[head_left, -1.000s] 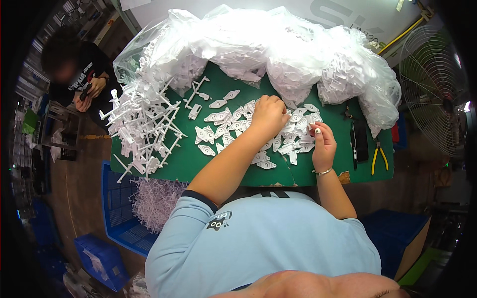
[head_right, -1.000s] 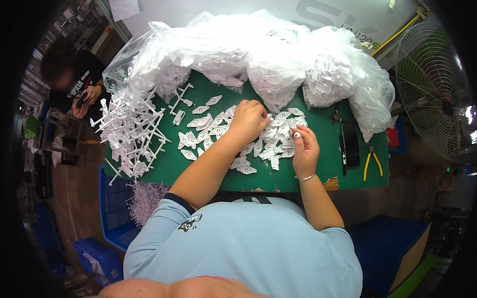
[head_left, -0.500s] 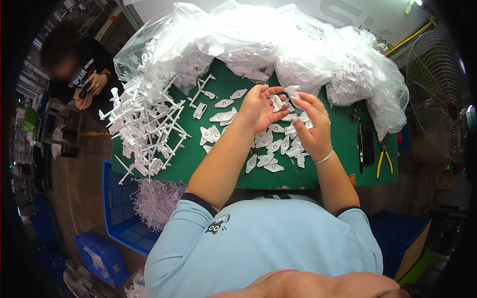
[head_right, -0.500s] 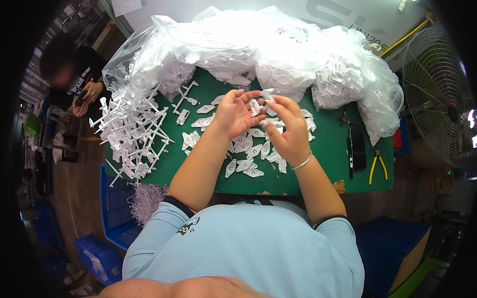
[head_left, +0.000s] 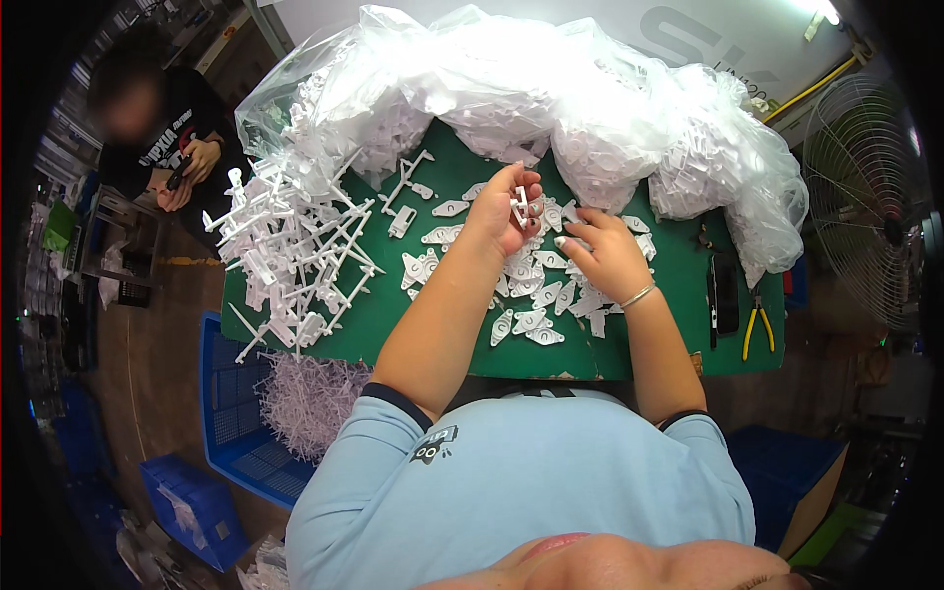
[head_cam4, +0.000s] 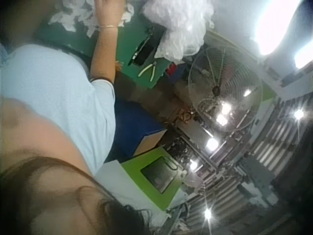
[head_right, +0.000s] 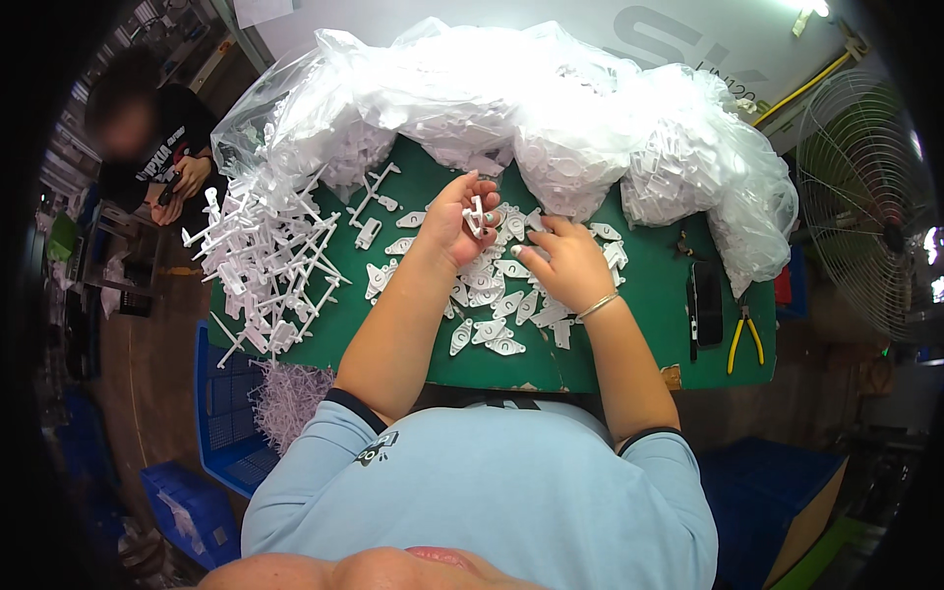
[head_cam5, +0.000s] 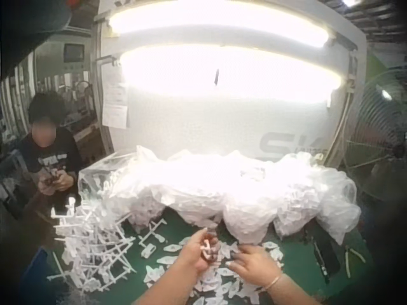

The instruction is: The person assembles plastic components by fitting smaller white pieces into flat plastic brackets by hand and placing the assembled parts into plastic bags.

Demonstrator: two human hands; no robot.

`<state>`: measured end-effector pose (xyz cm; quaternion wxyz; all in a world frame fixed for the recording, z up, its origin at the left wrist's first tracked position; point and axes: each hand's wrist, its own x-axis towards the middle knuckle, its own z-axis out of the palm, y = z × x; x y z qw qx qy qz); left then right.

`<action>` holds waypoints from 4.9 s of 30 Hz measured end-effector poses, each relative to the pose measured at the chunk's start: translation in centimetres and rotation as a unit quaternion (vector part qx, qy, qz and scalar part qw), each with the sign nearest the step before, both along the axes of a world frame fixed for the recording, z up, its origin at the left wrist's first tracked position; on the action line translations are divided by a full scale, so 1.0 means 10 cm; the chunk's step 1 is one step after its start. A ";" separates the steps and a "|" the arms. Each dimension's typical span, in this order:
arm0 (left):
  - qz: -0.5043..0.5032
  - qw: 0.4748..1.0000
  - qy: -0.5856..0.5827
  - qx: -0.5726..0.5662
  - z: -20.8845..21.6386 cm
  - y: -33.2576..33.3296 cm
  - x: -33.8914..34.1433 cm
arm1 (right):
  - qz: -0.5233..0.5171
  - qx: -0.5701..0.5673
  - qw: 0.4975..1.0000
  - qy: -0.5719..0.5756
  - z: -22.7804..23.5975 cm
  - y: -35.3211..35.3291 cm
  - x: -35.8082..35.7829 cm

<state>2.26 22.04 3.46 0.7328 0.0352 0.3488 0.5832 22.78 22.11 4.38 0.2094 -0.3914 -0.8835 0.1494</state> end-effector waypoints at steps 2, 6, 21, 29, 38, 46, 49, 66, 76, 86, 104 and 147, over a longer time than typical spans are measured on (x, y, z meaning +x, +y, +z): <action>0.006 1.000 0.007 -0.016 0.03 0.01 0.01 | 0.000 0.009 0.999 -0.040 0.01 -0.02 -0.02; -0.009 1.000 0.017 -0.010 -0.03 0.01 -0.03 | 0.000 0.049 0.996 -0.076 0.05 -0.10 -0.02; -0.047 0.998 0.031 0.020 -0.10 0.03 -0.04 | 0.053 -0.074 0.993 0.080 0.19 -0.14 0.26; -0.127 0.985 -0.081 0.082 -0.07 -0.01 0.06 | 0.205 -0.137 0.953 0.177 0.56 -0.15 0.08; -0.072 0.995 -0.011 0.066 -0.08 0.04 -0.02 | 0.013 0.068 0.996 -0.049 -0.03 0.08 0.02; -0.073 0.976 0.182 0.093 0.04 -0.04 0.00 | -0.014 -0.115 0.982 0.146 0.01 0.11 0.15; -0.137 0.891 0.406 0.149 0.13 -0.07 0.05 | -0.022 -0.298 0.897 0.325 0.02 0.09 0.40; -0.233 0.580 0.692 0.361 0.03 -0.23 0.41 | -0.145 -0.295 0.875 0.355 -0.07 -0.14 0.92; -0.130 0.953 0.142 0.236 0.05 -0.08 0.17 | -0.074 -0.050 0.993 0.074 0.21 -0.15 0.78; -0.218 0.456 0.796 0.334 0.05 -0.36 0.56 | 0.091 -0.023 0.995 0.028 0.20 -0.25 0.58; -0.093 0.498 0.821 0.264 0.00 -0.23 0.39 | 0.100 0.004 0.994 -0.036 0.05 -0.20 0.44; -0.040 0.555 0.804 0.211 0.06 -0.13 0.21 | -0.042 -0.504 0.582 0.637 -0.25 0.02 1.50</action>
